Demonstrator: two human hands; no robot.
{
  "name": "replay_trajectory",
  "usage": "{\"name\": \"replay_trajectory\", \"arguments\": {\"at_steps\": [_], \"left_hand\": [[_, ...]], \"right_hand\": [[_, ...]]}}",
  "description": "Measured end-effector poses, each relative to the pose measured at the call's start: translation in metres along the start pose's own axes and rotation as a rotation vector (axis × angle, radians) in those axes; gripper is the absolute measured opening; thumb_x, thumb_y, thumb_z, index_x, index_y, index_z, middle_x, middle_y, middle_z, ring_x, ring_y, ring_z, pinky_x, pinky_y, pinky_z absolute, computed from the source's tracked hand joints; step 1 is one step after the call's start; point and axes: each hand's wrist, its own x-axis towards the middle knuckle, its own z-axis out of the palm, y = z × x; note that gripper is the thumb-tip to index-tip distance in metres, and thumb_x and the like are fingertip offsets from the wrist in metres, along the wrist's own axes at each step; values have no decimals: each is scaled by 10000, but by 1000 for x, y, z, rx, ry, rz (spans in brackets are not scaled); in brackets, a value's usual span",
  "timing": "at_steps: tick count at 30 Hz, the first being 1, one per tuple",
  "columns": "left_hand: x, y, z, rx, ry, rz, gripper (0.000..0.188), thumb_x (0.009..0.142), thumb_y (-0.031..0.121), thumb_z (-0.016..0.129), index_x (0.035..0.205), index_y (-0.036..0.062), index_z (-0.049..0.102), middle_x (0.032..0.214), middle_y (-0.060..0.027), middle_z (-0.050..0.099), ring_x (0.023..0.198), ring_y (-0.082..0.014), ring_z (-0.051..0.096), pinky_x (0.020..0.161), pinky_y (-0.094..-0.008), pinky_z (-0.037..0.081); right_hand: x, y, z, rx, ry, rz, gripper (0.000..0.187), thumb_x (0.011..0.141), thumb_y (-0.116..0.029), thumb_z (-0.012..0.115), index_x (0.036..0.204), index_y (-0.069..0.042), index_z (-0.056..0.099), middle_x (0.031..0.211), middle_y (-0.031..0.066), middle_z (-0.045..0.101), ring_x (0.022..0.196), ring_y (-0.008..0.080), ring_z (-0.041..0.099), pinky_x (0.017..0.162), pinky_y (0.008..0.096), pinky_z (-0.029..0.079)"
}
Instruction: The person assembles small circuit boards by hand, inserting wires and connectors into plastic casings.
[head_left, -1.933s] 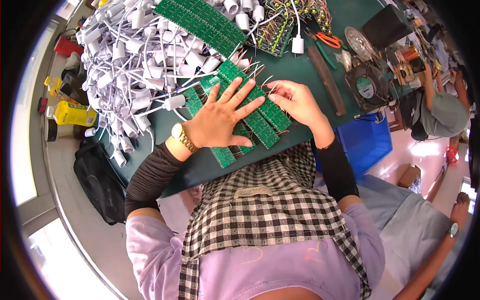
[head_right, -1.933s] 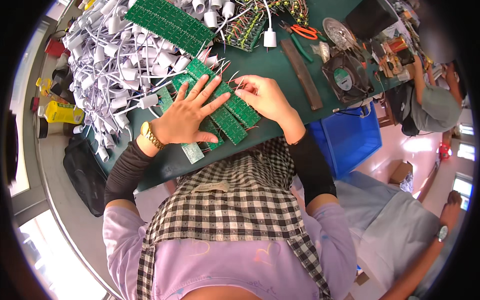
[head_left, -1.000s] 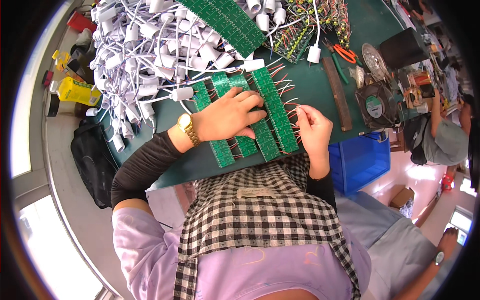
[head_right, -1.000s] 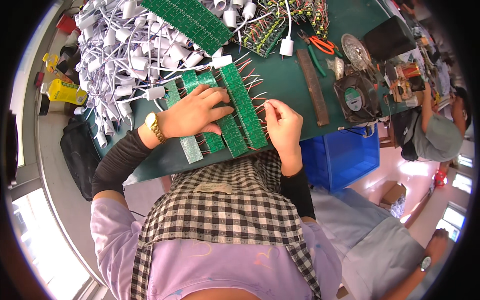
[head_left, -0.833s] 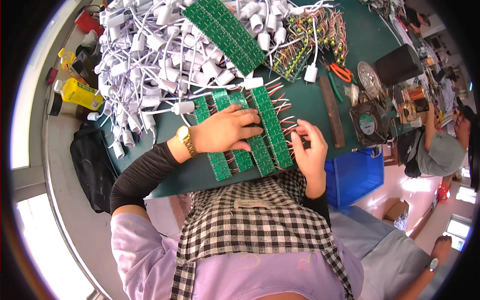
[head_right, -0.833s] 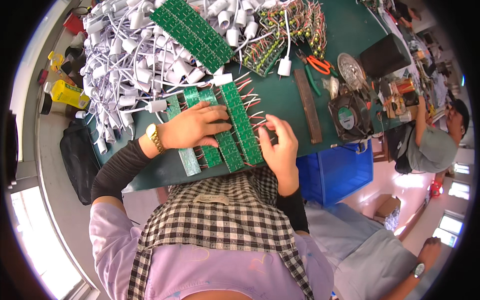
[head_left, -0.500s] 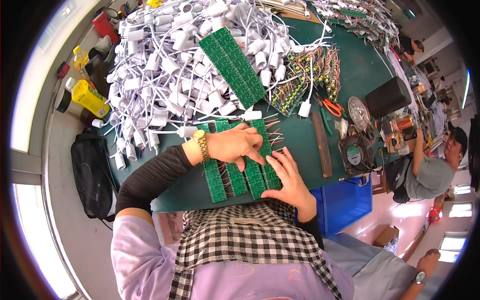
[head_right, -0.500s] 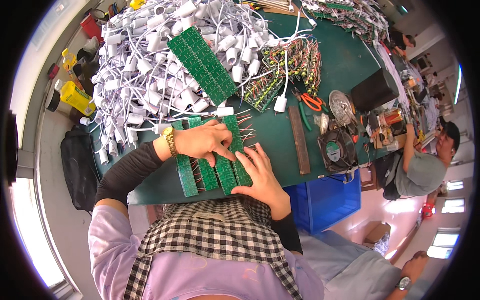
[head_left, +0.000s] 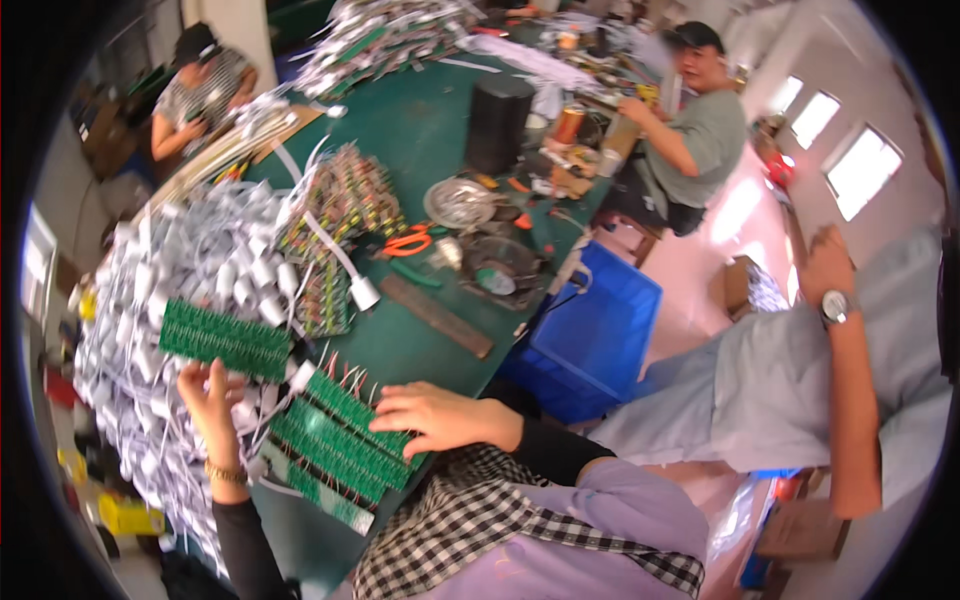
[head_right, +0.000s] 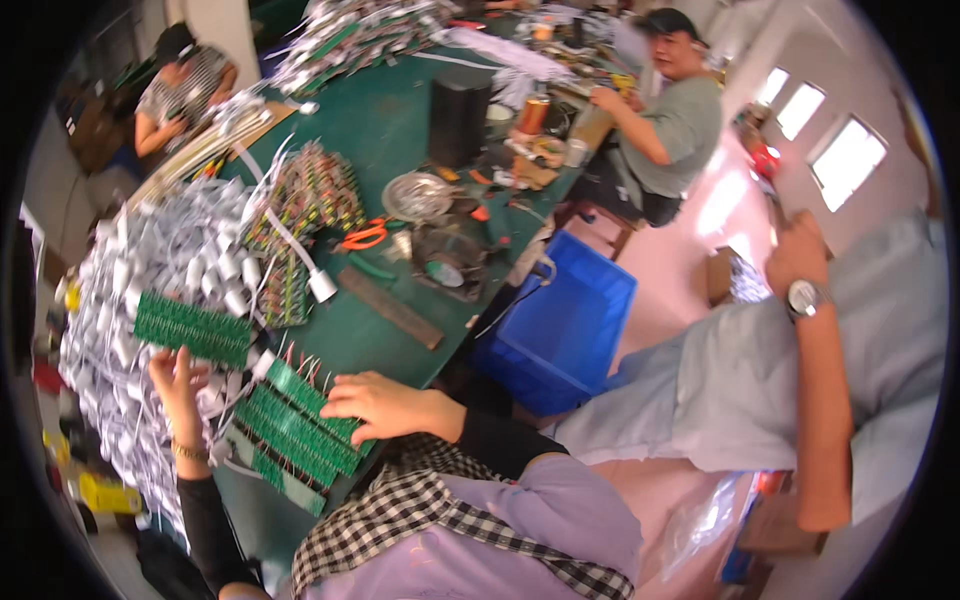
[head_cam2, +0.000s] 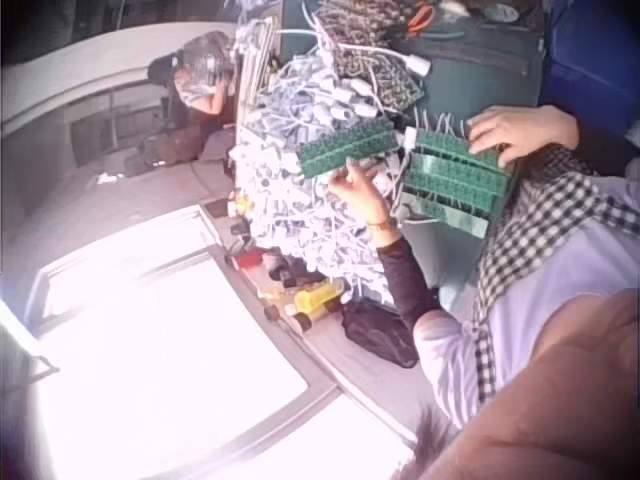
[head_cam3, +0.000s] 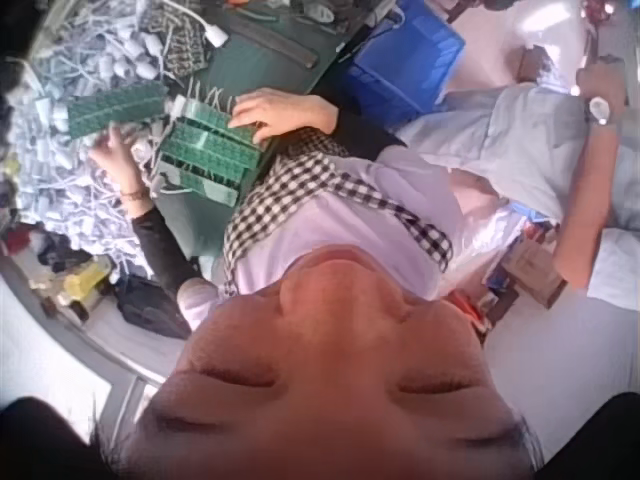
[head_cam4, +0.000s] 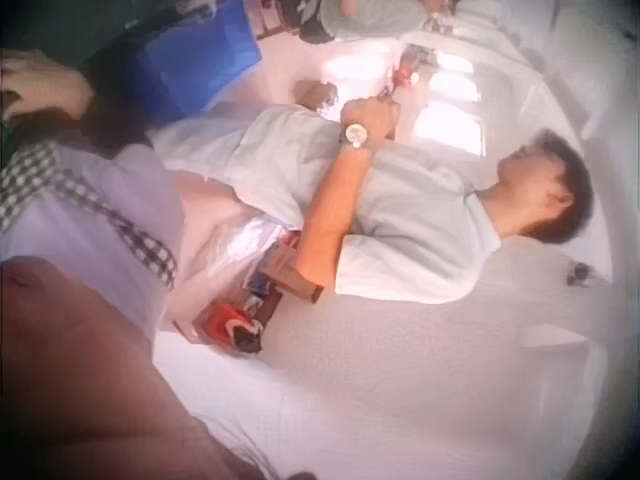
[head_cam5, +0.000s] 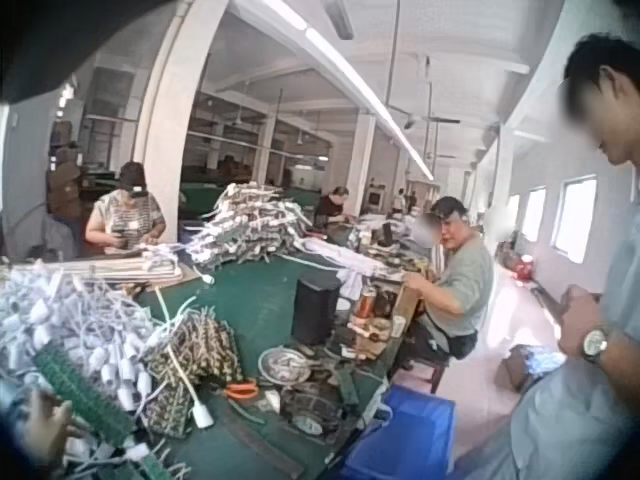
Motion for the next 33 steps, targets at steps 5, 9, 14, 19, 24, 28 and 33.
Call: {"name": "replay_trajectory", "arguments": {"at_steps": [5, 9, 14, 19, 24, 28, 33], "left_hand": [[33, -7, -11, 253, 30, -120, 373, 857, 389, 598, 1004, 65, 488, 774, -27, 534, 504, -74, 521, 346, -180, 329], [28, -3, 6, 148, 111, 26, 232, 895, 277, 559, 982, 70, 501, 775, -1, 516, 558, -66, 514, 350, -189, 379], [23, 20, -4, -1, 153, 381, 343, 935, 214, 512, 1214, 26, 443, 1047, -72, 552, 860, -115, 544, 599, -245, 493], [4, 62, -8, -179, 291, 551, 477, 946, 203, 495, 1332, -34, 346, 1265, -131, 473, 1065, -181, 494, 927, -297, 398], [-99, 128, 53, -200, -119, 355, 347, 900, 110, 532, 1212, -36, 491, 1148, -155, 553, 993, -213, 516, 892, -340, 416], [-119, 131, 70, 52, -411, 511, 259, 893, 81, 534, 1121, -42, 519, 1006, -112, 565, 895, -194, 516, 804, -328, 427], [-119, 112, 66, 106, -670, 640, 275, 905, 103, 514, 1137, -39, 474, 1058, -134, 496, 937, -223, 490, 812, -374, 412]], "right_hand": [[-15, -22, 2, -46, -45, -74, 493, 758, -341, 673, 1195, -150, 548, 1272, 122, 461, 1316, 399, 238, 986, 643, 235], [-32, -10, 15, -52, 25, -73, 335, 741, -333, 683, 1023, -156, 646, 1283, 115, 442, 1325, 413, 195, 983, 666, 217], [-35, -7, 10, 22, 12, -82, 274, 795, -293, 647, 1028, -149, 664, 1332, 138, 397, 1339, 416, 159, 981, 655, 222], [-13, -23, -8, 195, 442, -252, 367, 808, -121, 642, 1167, -102, 574, 1356, 177, 329, 1322, 403, 217, 1004, 528, 285], [20, -52, -48, 323, 751, -276, 567, 831, -130, 608, 1324, -6, 356, 1260, 131, 394, 1151, 257, 410, 965, 366, 340], [37, -51, -34, 658, 488, -177, 824, 832, -274, 649, 1402, 20, 132, 1209, 111, 432, 1029, 182, 449, 897, 315, 376], [51, -41, -19, 538, 616, -278, 641, 864, -187, 605, 1349, 34, 249, 1225, 125, 452, 1119, 203, 444, 923, 326, 370]]}}
